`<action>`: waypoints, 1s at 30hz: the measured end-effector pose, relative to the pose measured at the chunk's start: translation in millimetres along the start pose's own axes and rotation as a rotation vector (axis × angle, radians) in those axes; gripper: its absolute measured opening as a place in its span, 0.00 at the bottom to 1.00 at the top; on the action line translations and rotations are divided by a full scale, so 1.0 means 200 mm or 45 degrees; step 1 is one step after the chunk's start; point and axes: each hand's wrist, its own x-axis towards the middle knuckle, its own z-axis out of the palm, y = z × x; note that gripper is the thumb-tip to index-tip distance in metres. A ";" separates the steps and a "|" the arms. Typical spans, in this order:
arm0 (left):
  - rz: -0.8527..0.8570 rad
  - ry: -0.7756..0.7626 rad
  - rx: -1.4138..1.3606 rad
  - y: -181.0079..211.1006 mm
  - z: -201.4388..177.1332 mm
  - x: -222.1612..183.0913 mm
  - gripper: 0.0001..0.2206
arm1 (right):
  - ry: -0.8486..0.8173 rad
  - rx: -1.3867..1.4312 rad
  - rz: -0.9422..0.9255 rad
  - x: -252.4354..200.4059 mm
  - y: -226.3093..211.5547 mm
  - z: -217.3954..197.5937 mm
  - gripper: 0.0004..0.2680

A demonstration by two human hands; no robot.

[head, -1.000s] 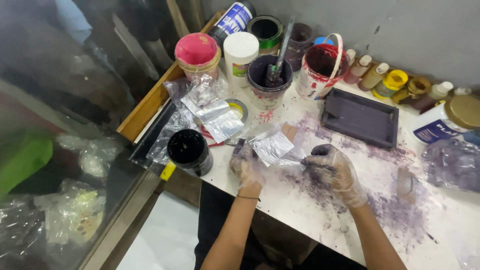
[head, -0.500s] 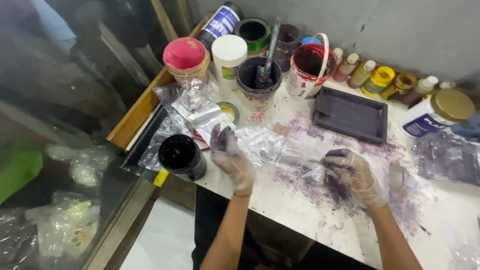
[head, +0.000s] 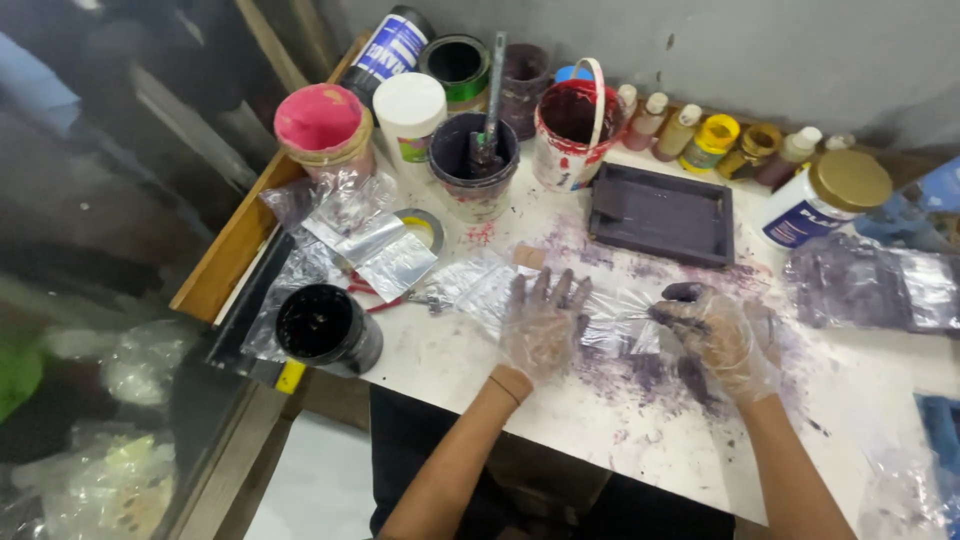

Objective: Cleaning purple residue from a rectangular mold and then placing it into a protective sleeve or container.

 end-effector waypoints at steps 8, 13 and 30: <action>-0.292 0.039 0.032 -0.23 -0.11 -0.01 0.26 | 0.157 0.334 0.466 -0.13 0.02 -0.15 0.18; -0.388 -0.040 0.199 -0.38 -0.14 0.02 0.31 | 0.214 -0.013 0.267 -0.23 0.21 -0.24 0.09; -0.322 0.346 -0.023 -0.10 0.04 0.20 0.22 | 0.492 0.371 0.536 -0.25 -0.01 -0.27 0.16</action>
